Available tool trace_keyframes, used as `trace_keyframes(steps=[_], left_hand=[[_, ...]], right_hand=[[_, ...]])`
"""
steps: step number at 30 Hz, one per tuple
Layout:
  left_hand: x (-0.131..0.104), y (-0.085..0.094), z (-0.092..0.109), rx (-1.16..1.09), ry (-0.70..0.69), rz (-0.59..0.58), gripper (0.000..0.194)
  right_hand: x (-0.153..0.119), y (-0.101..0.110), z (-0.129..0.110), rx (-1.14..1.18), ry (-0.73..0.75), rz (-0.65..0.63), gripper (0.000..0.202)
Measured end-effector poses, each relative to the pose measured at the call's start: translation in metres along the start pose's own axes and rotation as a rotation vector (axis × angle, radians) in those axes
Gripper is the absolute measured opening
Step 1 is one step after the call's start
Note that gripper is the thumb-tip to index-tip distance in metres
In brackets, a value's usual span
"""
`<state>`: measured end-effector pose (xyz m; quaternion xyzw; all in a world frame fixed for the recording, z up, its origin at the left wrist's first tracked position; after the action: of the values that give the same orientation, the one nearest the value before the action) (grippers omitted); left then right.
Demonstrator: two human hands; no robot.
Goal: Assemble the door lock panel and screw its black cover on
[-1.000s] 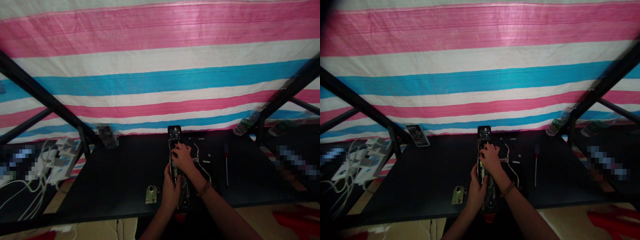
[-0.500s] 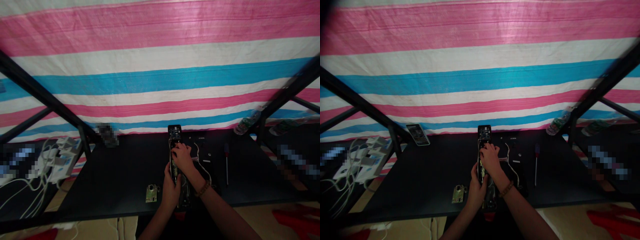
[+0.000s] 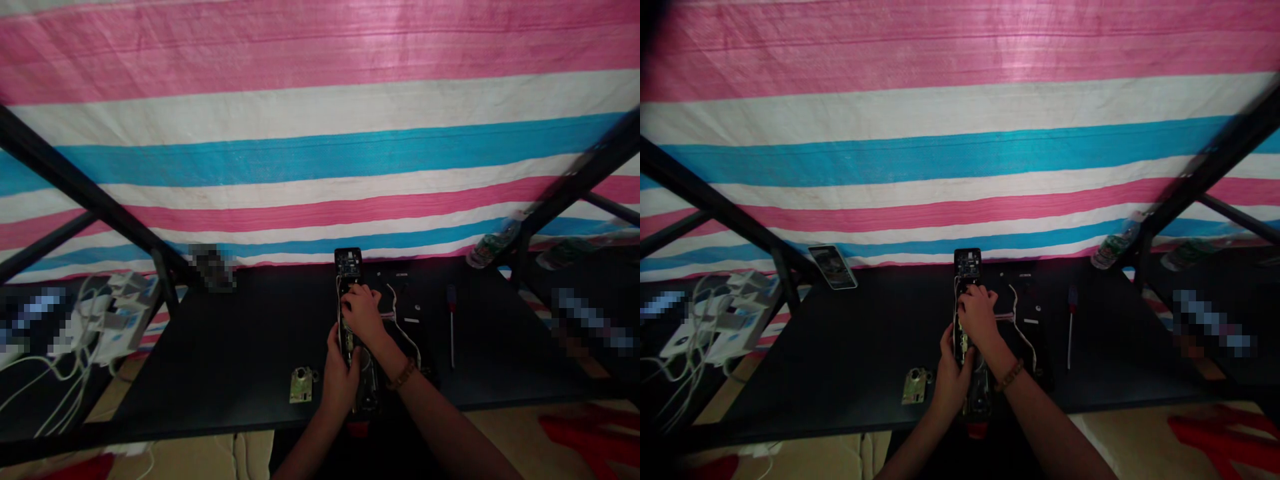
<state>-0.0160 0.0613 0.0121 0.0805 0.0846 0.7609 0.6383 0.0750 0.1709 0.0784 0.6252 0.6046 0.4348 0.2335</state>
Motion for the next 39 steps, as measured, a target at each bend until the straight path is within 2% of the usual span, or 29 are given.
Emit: trace_keyframes(steps=[20, 26, 39], left_hand=[[0.0, 0.001, 0.004, 0.022, -0.003, 0.018, 0.062], [0.0, 0.001, 0.004, 0.002, 0.007, 0.018, 0.064], [0.002, -0.001, 0.004, 0.022, 0.012, 0.022, 0.063]], right_hand=[[-0.014, -0.002, -0.002, -0.019, -0.015, 0.105, 0.015], [-0.012, -0.001, -0.004, -0.011, -0.043, 0.119, 0.033], [-0.012, -0.001, -0.004, 0.009, -0.054, 0.144, 0.031]])
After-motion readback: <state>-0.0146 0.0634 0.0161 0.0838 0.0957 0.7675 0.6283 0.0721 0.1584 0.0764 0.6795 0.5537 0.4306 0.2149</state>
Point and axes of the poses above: each hand's wrist, its own x-axis towards the middle knuckle, its own y-axis out of the back of the hand, z = x × y, the point moved 2 cm from there along x, towards the middle knuckle, and after that the axes turned 4 degrees about z, right-handed, at the moved point
